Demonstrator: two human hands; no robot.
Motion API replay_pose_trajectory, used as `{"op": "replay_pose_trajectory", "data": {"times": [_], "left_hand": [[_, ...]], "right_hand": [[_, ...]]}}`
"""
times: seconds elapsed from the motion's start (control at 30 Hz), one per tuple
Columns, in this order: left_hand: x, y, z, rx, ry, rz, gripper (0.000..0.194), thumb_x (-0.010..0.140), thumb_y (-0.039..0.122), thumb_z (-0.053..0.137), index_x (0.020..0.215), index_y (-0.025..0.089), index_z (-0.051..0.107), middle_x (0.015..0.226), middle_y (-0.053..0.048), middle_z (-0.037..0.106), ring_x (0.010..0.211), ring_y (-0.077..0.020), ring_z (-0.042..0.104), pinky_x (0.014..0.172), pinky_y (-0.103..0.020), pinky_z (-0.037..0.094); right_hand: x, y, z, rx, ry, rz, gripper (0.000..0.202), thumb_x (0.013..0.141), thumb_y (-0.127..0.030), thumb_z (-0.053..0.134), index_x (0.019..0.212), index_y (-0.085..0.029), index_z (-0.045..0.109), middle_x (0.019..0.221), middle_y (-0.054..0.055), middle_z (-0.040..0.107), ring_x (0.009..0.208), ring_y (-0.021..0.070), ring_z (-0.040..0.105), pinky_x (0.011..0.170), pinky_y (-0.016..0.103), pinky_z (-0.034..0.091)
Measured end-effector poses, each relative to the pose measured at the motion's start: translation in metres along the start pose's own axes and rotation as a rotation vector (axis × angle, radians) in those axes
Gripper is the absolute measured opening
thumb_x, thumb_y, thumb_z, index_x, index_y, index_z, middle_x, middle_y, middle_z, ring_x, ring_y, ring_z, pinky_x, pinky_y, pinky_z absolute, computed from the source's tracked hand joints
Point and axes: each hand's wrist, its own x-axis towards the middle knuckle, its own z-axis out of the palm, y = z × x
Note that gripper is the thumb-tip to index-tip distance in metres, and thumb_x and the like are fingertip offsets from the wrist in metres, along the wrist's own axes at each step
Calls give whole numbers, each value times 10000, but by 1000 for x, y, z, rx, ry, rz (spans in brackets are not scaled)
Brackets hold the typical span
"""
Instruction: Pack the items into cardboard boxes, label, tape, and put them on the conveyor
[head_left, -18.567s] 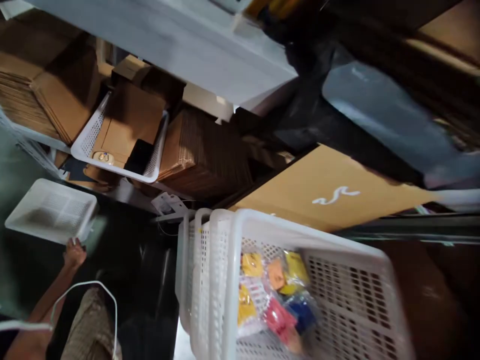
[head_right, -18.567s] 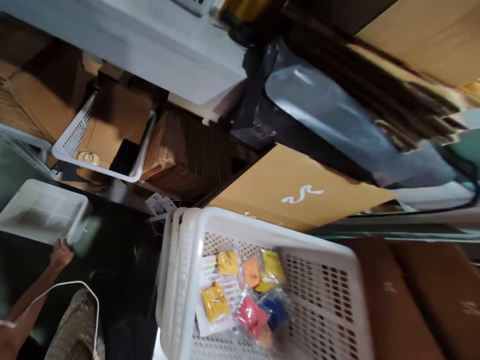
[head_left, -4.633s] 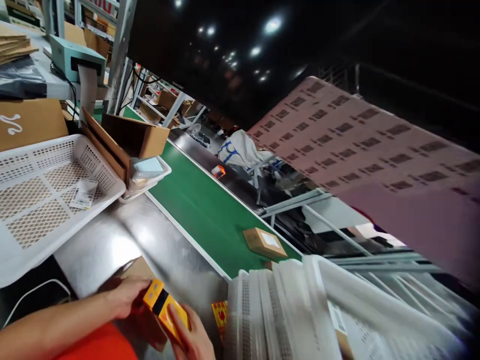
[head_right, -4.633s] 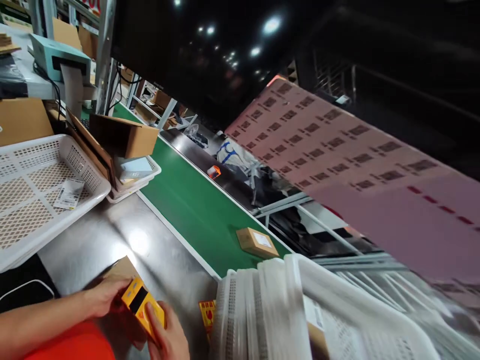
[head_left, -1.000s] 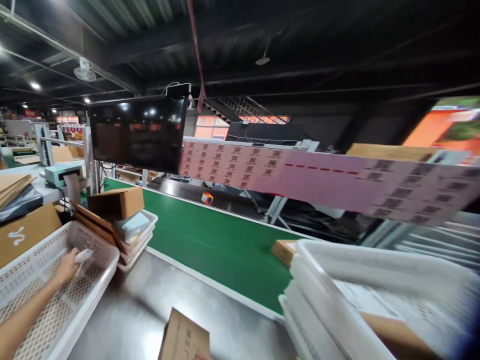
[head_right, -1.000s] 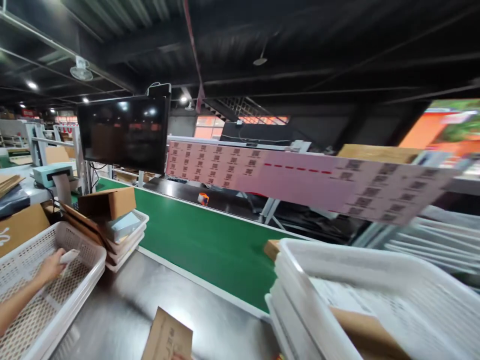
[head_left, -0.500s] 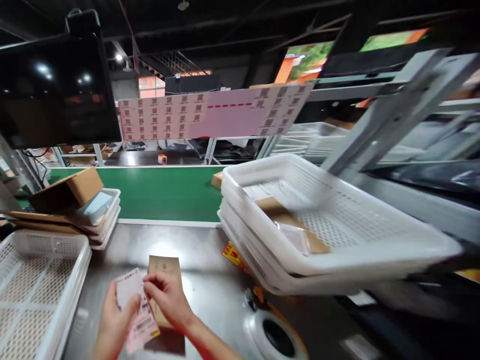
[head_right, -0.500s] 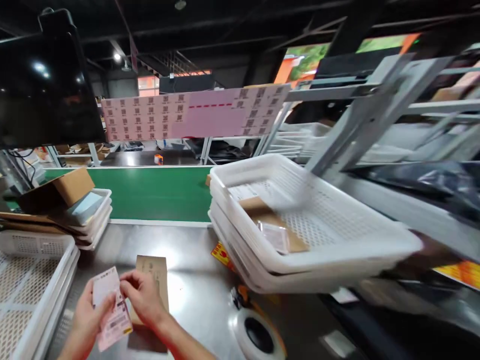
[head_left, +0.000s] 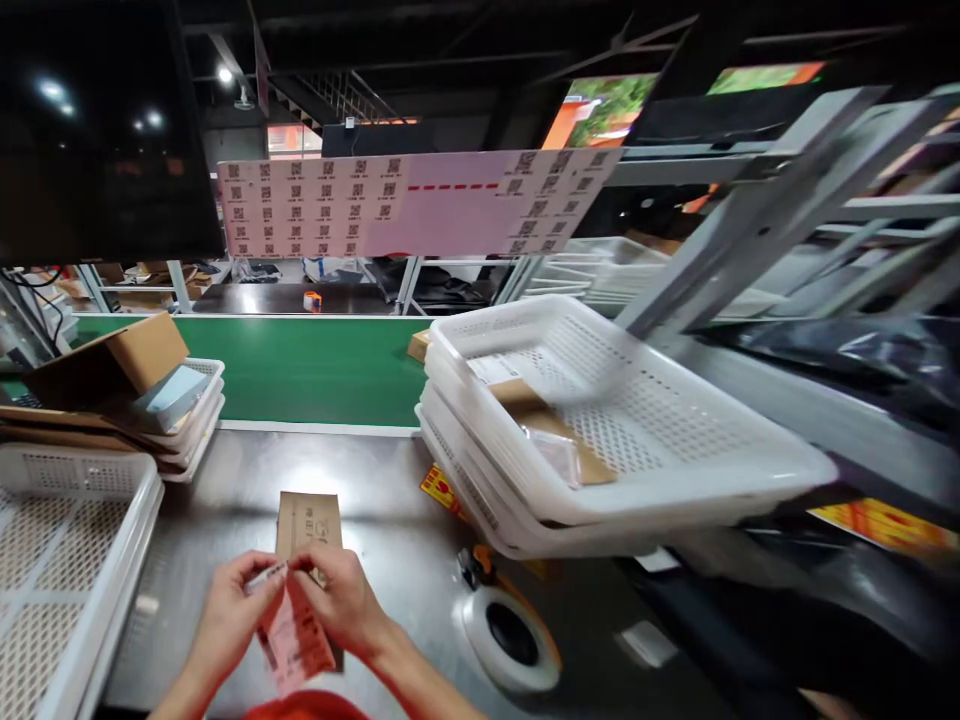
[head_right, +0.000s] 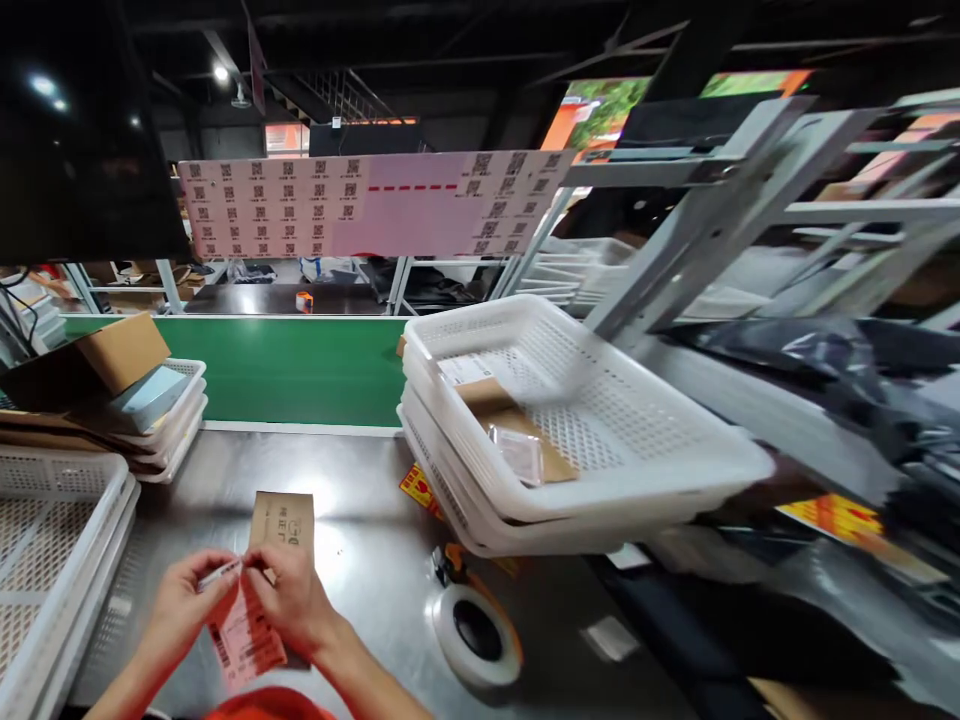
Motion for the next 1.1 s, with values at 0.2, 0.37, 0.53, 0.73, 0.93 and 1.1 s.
{"op": "replay_pose_trajectory", "data": {"times": [0.2, 0.37, 0.53, 0.73, 0.93, 1.1], "left_hand": [[1, 0, 4, -6, -37, 3, 369, 805, 551, 815, 886, 193, 858, 906, -93, 849, 886, -278, 779, 817, -307, 612], [-2, 1, 6, 2, -25, 0, 366, 809, 541, 799, 861, 183, 858, 845, -88, 836, 826, -260, 761, 755, -291, 597], [-4, 1, 5, -12, -19, 7, 388, 827, 557, 777, 868, 179, 857, 855, -91, 836, 834, -267, 763, 764, -300, 597], [-3, -9, 2, 11, -8, -27, 347, 790, 528, 797, 821, 186, 845, 818, -80, 822, 790, -262, 754, 734, -300, 598], [0, -19, 7, -18, 9, -94, 384, 720, 571, 813, 684, 189, 799, 695, -56, 762, 702, -236, 687, 673, -296, 555], [-4, -11, 16, -117, 49, -173, 416, 679, 582, 815, 671, 168, 777, 675, -45, 742, 697, -212, 651, 692, -290, 510]], "right_hand": [[-1, 7, -7, -59, -56, -120, 129, 936, -169, 604, 972, -227, 714, 838, 25, 787, 734, 174, 732, 699, 274, 591], [-2, 12, -4, -105, -25, -290, 167, 989, -165, 547, 958, -231, 697, 836, 29, 786, 725, 173, 728, 687, 275, 579], [-2, 10, 0, -174, -35, -314, 163, 1042, -213, 548, 1053, -231, 710, 883, 38, 814, 746, 186, 749, 693, 289, 581], [-4, 6, 3, -271, -11, -284, 178, 1063, -267, 544, 1001, -238, 709, 832, 26, 801, 712, 189, 740, 673, 296, 550], [-3, 4, 1, -378, -36, -348, 207, 1065, -211, 507, 1004, -227, 704, 888, 28, 821, 712, 186, 746, 633, 300, 527], [-4, 2, 0, -471, 22, -433, 214, 1055, -188, 518, 986, -229, 716, 859, 22, 822, 668, 164, 719, 594, 289, 503]]}}
